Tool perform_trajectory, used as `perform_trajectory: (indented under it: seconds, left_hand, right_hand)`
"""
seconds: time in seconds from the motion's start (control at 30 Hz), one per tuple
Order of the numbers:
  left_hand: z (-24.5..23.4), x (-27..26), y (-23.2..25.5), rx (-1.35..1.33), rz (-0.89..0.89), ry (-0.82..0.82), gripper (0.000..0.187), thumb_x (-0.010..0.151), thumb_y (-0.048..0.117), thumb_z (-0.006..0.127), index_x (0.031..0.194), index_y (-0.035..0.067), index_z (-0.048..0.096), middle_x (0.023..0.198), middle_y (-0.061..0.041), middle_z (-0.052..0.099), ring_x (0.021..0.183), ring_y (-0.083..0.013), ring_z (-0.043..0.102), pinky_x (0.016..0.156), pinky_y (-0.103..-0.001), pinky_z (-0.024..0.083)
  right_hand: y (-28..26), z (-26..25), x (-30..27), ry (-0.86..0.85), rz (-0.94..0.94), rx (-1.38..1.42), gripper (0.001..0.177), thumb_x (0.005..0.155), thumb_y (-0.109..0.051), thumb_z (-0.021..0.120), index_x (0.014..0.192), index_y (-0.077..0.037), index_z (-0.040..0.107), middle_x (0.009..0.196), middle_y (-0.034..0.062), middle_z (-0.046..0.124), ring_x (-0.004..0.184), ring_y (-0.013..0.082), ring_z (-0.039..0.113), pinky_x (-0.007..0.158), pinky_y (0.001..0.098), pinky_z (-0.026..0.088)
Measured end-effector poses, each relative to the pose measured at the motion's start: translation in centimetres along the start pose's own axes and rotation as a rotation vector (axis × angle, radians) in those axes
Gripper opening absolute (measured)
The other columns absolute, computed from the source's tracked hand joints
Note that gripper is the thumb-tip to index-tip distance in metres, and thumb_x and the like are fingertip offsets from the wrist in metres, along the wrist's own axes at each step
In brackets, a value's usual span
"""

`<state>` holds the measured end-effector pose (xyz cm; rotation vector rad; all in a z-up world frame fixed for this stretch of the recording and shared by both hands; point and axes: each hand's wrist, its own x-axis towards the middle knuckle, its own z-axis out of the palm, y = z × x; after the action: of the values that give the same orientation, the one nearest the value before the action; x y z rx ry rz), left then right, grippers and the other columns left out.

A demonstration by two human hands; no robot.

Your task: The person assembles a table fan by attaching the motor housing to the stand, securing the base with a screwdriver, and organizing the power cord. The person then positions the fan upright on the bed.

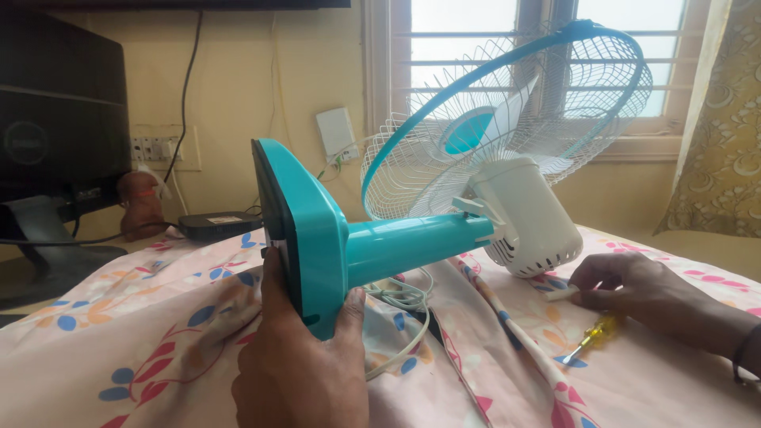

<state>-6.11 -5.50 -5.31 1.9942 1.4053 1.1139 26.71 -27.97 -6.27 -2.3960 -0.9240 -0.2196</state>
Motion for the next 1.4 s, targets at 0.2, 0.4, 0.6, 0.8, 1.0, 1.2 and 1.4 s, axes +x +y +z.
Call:
perform_trajectory:
  seconds: [0.2, 0.4, 0.6, 0.8, 1.0, 1.2, 1.4]
  left_hand:
    - [-0.2, 1.3, -0.6, -0.102, 0.11, 0.06, 0.087, 0.075, 0.053, 0.08, 0.151, 0.032, 0.042, 0.122, -0.004, 0.072, 0.108, -0.0314, 0.071, 0.092, -0.05, 0.054]
    - [1.1, 2.4, -1.2, -0.127, 0.223, 0.063, 0.09, 0.083, 0.049, 0.078, 0.16, 0.023, 0.04, 0.123, -0.009, 0.074, 0.109, -0.0311, 0.073, 0.097, -0.047, 0.055]
    - [2.5, 2.9, -1.7, -0.17, 0.253, 0.137, 0.086, 0.081, 0.046, 0.079, 0.155, 0.02, 0.043, 0.12, -0.01, 0.074, 0.108, -0.0295, 0.072, 0.094, -0.048, 0.053]
    - [3.0, 3.3, -2.1, -0.238, 0.303, 0.135, 0.089, 0.081, 0.041, 0.079, 0.155, 0.012, 0.041, 0.123, -0.015, 0.072, 0.11, -0.0319, 0.071, 0.099, -0.048, 0.051]
    - [3.1, 4.6, -2.4, 0.025, 0.253, 0.105, 0.097, 0.085, 0.049, 0.078, 0.163, 0.011, 0.034, 0.132, -0.022, 0.066, 0.118, -0.0375, 0.068, 0.107, -0.05, 0.049]
    - [3.8, 5.0, -3.2, -0.041, 0.299, 0.15, 0.1, 0.081, 0.05, 0.078, 0.163, 0.014, 0.033, 0.133, -0.022, 0.065, 0.119, -0.0402, 0.066, 0.109, -0.051, 0.046]
    - [3.3, 3.7, -2.5, -0.209, 0.196, 0.087, 0.092, 0.076, 0.046, 0.08, 0.156, 0.026, 0.04, 0.12, -0.008, 0.075, 0.107, -0.0294, 0.074, 0.098, -0.047, 0.053]
  right_hand:
    - [1.6, -2.6, -0.2, 0.108, 0.218, 0.379, 0.033, 0.089, -0.028, 0.079, 0.111, -0.004, 0.073, 0.101, 0.0164, 0.076, 0.094, 0.0262, 0.071, 0.089, 0.0408, 0.056]
    - [5.1, -1.9, 4.6, 0.416, 0.251, 0.891, 0.025, 0.093, -0.006, 0.071, 0.115, 0.003, 0.065, 0.108, 0.0173, 0.072, 0.101, 0.0251, 0.073, 0.091, 0.0305, 0.061]
    - [6.5, 0.1, 8.7, 0.369, 0.179, 0.898, 0.024, 0.093, -0.009, 0.072, 0.115, 0.001, 0.068, 0.106, 0.0151, 0.072, 0.098, 0.0226, 0.071, 0.091, 0.0296, 0.06]
    - [6.2, 0.9, 9.3, 0.309, 0.167, 1.042, 0.022, 0.093, -0.009, 0.071, 0.113, -0.001, 0.067, 0.107, 0.0121, 0.073, 0.1, 0.0221, 0.071, 0.093, 0.031, 0.06]
    - [4.0, 0.2, 8.9, 0.21, 0.12, 0.952, 0.021, 0.098, -0.011, 0.064, 0.111, 0.003, 0.069, 0.106, 0.017, 0.074, 0.096, 0.0272, 0.074, 0.089, 0.0406, 0.062]
    - [2.9, 0.1, 8.7, 0.338, 0.186, 0.861, 0.02, 0.1, -0.01, 0.062, 0.112, 0.006, 0.063, 0.106, 0.0203, 0.072, 0.09, 0.0309, 0.076, 0.081, 0.0398, 0.065]
    - [2.7, 0.1, 8.2, 0.379, 0.179, 0.699, 0.021, 0.099, -0.01, 0.063, 0.111, 0.006, 0.065, 0.104, 0.0205, 0.069, 0.087, 0.0287, 0.077, 0.079, 0.0375, 0.061]
